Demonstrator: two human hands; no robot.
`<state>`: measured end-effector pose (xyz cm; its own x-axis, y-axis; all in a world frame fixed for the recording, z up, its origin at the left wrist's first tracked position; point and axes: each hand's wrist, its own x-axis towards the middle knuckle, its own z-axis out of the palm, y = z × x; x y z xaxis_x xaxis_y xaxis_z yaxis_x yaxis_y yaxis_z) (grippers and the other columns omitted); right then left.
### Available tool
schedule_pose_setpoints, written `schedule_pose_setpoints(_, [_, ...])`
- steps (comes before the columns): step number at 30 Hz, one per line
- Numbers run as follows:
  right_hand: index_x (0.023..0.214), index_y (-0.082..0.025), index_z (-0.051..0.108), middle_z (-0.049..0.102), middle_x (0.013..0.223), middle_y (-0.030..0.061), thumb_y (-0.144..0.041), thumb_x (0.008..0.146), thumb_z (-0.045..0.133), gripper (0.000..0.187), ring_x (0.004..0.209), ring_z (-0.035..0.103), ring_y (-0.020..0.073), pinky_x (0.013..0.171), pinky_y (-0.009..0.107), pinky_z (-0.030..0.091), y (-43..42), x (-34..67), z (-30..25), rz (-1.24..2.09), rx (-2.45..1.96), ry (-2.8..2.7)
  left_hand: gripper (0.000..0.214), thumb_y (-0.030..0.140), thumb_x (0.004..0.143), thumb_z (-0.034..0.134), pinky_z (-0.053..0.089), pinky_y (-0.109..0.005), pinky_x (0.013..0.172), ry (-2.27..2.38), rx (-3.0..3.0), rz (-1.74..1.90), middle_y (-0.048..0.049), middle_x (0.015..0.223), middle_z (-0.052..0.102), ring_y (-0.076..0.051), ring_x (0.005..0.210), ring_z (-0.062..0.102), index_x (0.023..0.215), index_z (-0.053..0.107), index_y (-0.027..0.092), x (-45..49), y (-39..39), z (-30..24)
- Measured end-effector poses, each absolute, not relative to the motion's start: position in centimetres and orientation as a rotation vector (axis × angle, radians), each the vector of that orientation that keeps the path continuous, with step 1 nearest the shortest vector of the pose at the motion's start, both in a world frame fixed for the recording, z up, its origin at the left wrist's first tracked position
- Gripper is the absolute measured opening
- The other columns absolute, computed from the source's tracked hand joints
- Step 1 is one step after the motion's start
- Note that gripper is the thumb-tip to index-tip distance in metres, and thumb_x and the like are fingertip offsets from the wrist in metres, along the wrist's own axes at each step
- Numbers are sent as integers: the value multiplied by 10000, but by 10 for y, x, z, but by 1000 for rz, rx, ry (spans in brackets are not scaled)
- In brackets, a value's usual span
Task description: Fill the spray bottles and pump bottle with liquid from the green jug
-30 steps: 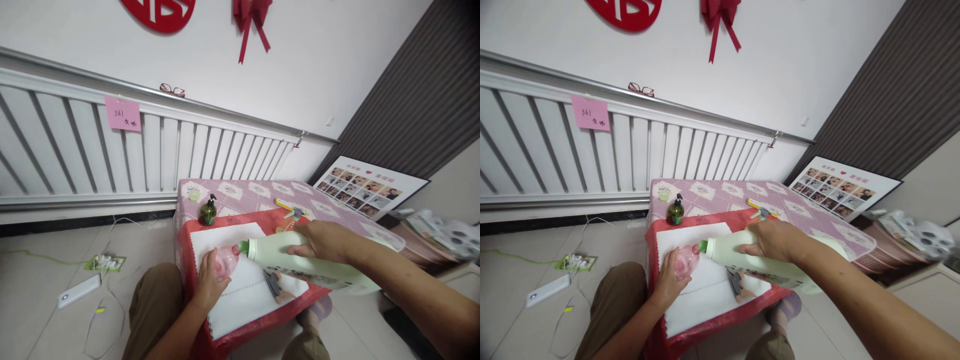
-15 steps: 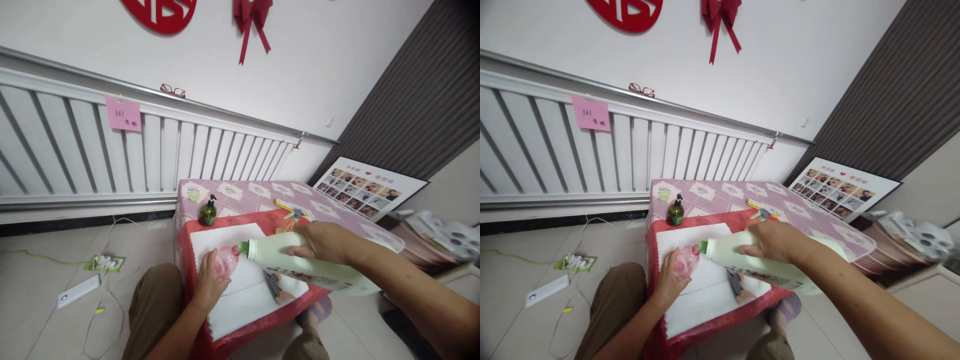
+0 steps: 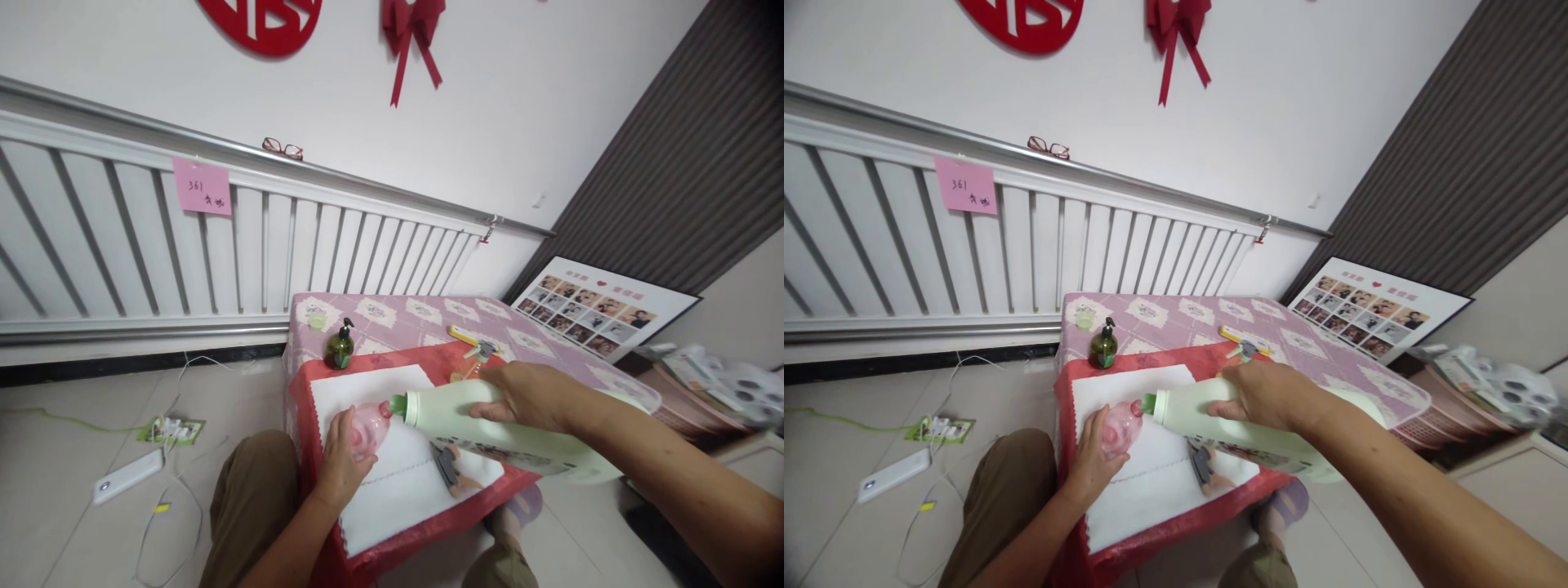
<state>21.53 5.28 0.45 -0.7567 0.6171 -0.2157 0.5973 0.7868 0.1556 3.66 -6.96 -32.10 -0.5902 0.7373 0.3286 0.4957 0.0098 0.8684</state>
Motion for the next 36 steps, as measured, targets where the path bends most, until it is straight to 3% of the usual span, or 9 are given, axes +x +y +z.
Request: schedule_pose_setpoints(36, [824, -264, 637, 720, 811, 105, -682, 742, 553, 434, 725, 652, 351, 592, 426, 435, 54, 216, 3, 84, 977, 2742, 915, 145, 636, 720, 346, -449, 1119, 2070, 1284, 1589, -119, 1406, 388, -293, 1343, 380, 1421, 260, 234, 36, -71, -318])
